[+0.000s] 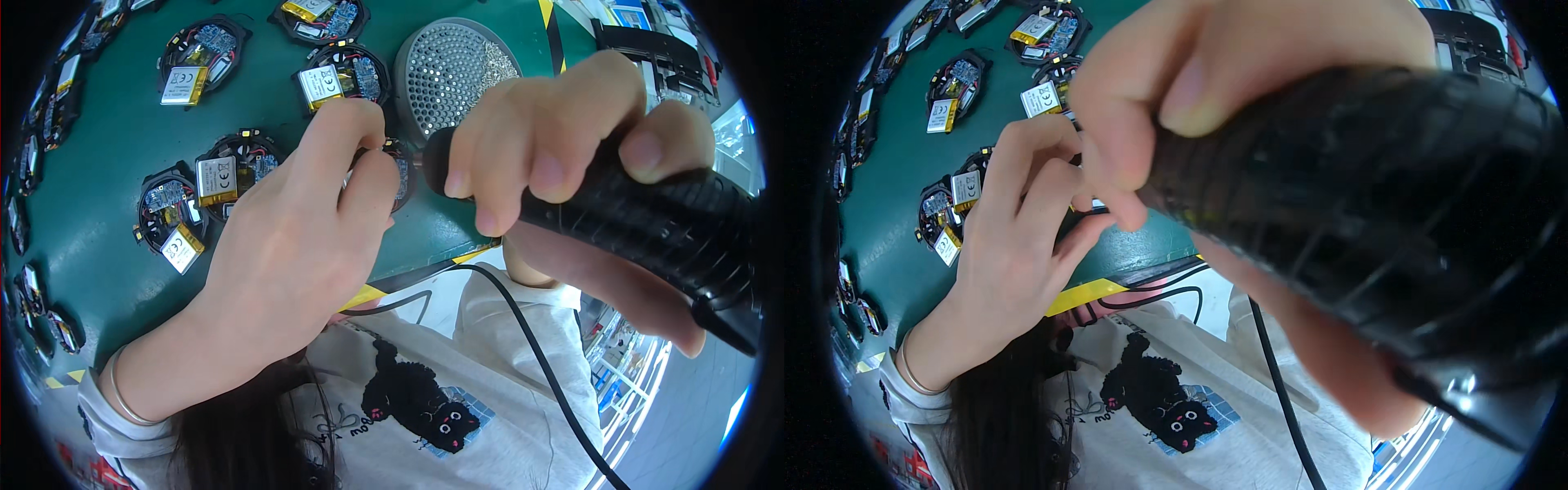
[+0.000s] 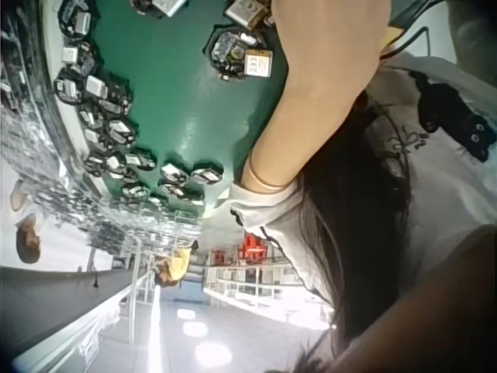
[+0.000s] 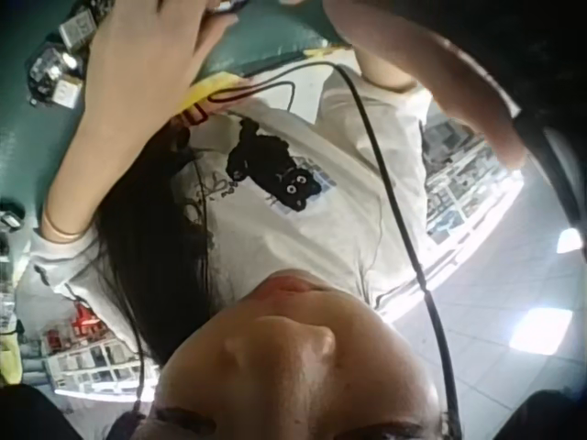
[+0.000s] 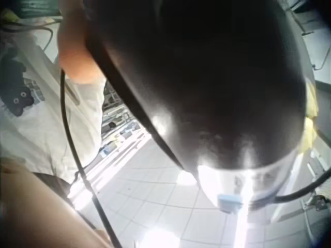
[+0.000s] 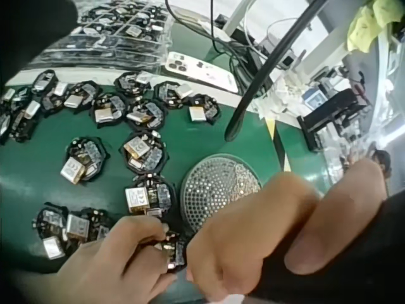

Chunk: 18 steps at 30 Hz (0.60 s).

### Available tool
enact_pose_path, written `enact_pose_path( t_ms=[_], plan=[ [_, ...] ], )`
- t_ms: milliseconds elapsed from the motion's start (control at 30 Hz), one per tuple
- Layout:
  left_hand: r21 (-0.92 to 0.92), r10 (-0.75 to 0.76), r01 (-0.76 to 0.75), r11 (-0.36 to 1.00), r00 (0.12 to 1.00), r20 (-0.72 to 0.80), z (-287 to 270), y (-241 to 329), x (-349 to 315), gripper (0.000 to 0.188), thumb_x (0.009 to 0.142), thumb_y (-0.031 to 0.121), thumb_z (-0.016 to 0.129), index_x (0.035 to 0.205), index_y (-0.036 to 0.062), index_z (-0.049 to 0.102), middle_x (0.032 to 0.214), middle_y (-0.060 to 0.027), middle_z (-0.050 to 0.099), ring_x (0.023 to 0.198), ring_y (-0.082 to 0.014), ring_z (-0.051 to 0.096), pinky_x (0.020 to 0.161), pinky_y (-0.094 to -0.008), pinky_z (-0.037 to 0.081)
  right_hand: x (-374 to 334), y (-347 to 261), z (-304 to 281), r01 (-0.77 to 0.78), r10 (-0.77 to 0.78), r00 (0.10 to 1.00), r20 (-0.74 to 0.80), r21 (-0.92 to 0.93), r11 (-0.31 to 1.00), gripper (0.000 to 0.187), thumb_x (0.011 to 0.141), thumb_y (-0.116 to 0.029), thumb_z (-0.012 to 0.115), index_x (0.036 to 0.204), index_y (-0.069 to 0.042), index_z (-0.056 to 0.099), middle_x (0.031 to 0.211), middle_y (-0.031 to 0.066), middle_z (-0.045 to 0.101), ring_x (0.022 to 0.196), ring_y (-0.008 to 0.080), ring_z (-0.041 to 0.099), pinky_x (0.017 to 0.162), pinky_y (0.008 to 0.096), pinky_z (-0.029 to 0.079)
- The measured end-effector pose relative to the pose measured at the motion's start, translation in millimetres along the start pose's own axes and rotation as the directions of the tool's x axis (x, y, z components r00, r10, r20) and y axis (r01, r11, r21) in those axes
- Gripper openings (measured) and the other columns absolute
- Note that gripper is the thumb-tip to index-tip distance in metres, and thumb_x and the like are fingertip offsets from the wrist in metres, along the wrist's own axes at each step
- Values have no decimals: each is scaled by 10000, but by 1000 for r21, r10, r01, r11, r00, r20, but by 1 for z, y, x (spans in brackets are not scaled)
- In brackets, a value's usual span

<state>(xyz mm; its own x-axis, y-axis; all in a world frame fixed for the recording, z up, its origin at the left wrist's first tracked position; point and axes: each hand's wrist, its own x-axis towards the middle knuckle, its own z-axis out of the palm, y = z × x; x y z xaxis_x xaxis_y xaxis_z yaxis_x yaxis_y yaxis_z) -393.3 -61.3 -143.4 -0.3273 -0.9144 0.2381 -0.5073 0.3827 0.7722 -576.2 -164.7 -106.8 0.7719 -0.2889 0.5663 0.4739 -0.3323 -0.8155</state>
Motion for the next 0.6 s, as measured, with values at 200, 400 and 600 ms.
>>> enact_pose_path(
  t_ms=[200, 400, 600],
  plan=[
    [39, 31, -30, 999, 999, -25, 1, 0, 0, 319, 660, -51, 729, 905, -5, 530, 1077, -146, 489, 769, -274, 573, 634, -368, 475, -1, -2, -2, 21, -20, 999, -30, 39, 999, 901, 752, -724, 585, 1270, -17, 376, 1006, 118, 461, 654, 210, 592, 614, 374, 514],
    [202, 208, -179, 963, 969, -132, 3, 5, 1, 302, 655, -50, 732, 831, 2, 492, 1090, -160, 524, 928, -312, 592, 730, -379, 493, -18, -5, -17, 96, -74, 964, -254, 78, 992, 932, 731, -811, 495, 1218, -16, 506, 986, 90, 502, 663, 189, 578, 614, 365, 483],
    [286, 125, -82, 955, 983, -137, -41, -14, 27, 287, 646, -17, 755, 787, 9, 507, 1120, -146, 554, 1001, -310, 589, 818, -391, 491, -31, -7, -63, 161, -182, 954, -237, -105, 981, 1016, 683, -912, 342, 1171, -52, 572, 1048, 131, 550, 705, 224, 574, 645, 408, 470]
  ],
)
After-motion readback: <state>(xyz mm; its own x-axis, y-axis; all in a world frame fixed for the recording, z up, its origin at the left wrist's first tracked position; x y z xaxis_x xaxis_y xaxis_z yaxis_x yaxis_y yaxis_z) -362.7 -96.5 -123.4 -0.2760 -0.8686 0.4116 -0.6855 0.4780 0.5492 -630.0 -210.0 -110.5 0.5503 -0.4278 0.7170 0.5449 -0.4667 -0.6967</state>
